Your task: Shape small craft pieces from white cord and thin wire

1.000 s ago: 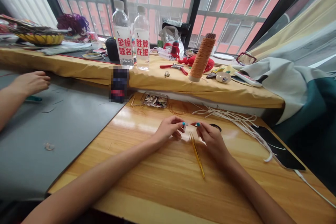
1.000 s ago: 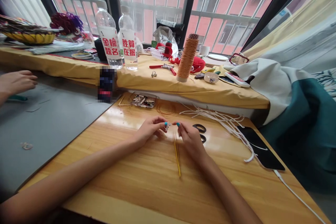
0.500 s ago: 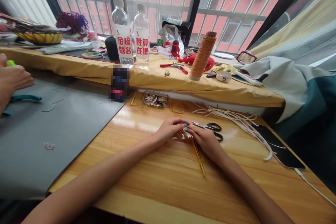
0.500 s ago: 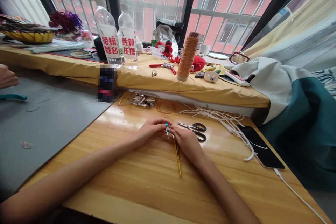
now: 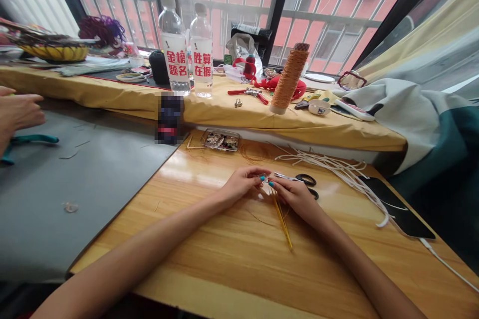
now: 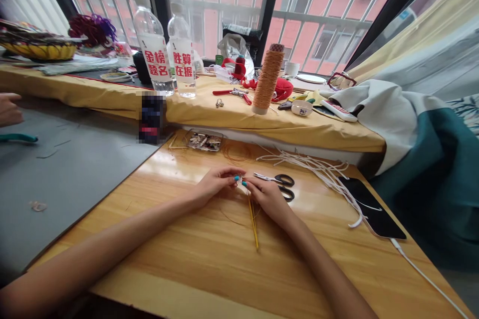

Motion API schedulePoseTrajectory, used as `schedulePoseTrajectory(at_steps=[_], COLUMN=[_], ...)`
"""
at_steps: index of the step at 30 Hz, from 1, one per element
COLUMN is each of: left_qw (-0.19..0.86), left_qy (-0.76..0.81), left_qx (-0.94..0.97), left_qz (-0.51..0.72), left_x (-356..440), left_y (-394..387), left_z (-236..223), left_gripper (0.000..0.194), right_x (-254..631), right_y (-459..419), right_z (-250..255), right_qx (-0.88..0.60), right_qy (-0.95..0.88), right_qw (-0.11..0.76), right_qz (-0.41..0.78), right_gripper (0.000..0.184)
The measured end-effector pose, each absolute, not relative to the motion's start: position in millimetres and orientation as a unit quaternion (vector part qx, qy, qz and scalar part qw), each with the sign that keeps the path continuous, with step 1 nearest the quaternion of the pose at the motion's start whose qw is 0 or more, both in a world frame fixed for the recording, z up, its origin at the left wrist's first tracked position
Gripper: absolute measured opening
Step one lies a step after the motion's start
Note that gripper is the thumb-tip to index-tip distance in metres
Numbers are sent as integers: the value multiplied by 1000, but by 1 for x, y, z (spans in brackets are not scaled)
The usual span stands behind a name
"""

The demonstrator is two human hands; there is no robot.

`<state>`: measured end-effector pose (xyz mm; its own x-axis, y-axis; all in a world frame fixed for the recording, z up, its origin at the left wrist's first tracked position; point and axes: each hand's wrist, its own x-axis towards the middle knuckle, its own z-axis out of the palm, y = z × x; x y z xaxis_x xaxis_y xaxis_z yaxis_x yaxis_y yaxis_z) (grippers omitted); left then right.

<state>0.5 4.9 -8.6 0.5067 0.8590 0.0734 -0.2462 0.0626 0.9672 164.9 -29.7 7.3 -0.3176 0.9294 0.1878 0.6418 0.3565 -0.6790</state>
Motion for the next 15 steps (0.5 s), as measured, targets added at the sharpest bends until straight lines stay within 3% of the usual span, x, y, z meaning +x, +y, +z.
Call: schedulePoseTrajectory(at_steps=[5, 15], left_qw=[669, 693], left_qy=[280, 245], left_qx=[551, 552], left_qz=[413, 394], left_x=[0, 1], left_y=[5, 2], left_z=[-6, -3], left_gripper=[28, 29], right_x=[170, 165], right_y=[-28, -29], right_z=[4, 5], right_qx=[-507, -536], right_qy=[-747, -724], right_qw=[295, 327], right_qz=[314, 286], right_gripper=[33, 29])
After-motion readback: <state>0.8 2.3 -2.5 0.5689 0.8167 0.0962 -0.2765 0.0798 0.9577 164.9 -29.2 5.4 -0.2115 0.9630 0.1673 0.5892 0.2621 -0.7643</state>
